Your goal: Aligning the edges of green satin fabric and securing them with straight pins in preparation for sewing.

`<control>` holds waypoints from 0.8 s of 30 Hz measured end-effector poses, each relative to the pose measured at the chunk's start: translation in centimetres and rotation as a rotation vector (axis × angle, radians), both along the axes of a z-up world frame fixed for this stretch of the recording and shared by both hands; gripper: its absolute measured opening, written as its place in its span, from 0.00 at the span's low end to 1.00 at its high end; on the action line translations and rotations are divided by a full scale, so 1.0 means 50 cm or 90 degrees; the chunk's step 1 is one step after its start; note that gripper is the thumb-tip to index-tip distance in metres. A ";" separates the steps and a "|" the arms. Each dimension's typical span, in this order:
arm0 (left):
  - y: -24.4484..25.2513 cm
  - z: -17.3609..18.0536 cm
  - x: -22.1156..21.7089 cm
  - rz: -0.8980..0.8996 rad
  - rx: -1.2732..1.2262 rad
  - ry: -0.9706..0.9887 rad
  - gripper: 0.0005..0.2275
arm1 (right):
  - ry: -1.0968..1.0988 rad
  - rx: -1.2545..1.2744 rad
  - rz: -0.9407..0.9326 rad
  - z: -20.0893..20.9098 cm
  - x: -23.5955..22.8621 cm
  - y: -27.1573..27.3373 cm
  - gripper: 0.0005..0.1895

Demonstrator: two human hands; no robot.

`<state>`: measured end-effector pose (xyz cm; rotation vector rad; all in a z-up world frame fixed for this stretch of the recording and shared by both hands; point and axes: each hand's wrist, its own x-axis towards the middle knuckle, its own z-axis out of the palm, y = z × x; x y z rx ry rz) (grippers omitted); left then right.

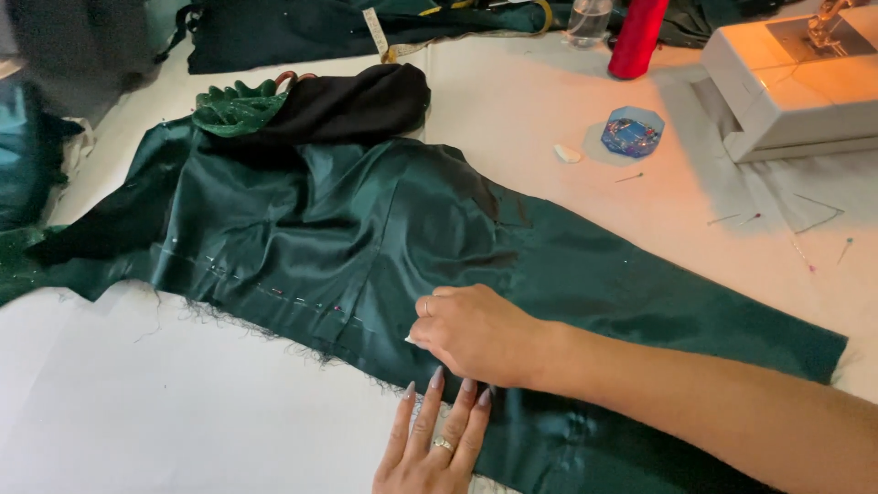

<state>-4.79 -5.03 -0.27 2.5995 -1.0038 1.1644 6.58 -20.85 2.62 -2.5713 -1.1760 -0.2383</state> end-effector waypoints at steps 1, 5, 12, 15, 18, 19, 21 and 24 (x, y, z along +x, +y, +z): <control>-0.001 0.005 0.003 -0.002 0.000 -0.018 0.17 | 0.015 -0.021 0.003 0.007 0.003 -0.003 0.14; 0.008 -0.001 0.004 -0.004 0.027 0.007 0.14 | 0.021 0.057 0.003 0.059 -0.018 -0.058 0.12; 0.013 -0.008 0.012 0.021 0.060 -0.081 0.12 | 0.026 0.006 0.027 0.026 -0.052 -0.086 0.07; 0.015 -0.002 0.004 0.029 0.073 -0.045 0.13 | 0.050 -0.048 0.024 0.028 -0.058 -0.089 0.07; 0.016 0.005 0.005 0.026 0.075 -0.032 0.14 | 0.089 -0.070 0.014 0.052 -0.072 -0.117 0.09; 0.014 0.007 0.008 0.022 0.067 -0.054 0.14 | 0.115 -0.057 0.011 0.064 -0.078 -0.132 0.11; 0.012 0.008 0.013 0.024 0.060 -0.075 0.13 | 0.122 -0.012 -0.020 0.087 -0.100 -0.158 0.10; -0.008 0.023 0.017 0.020 0.060 -0.136 0.10 | 0.118 0.058 -0.048 0.080 -0.122 -0.176 0.09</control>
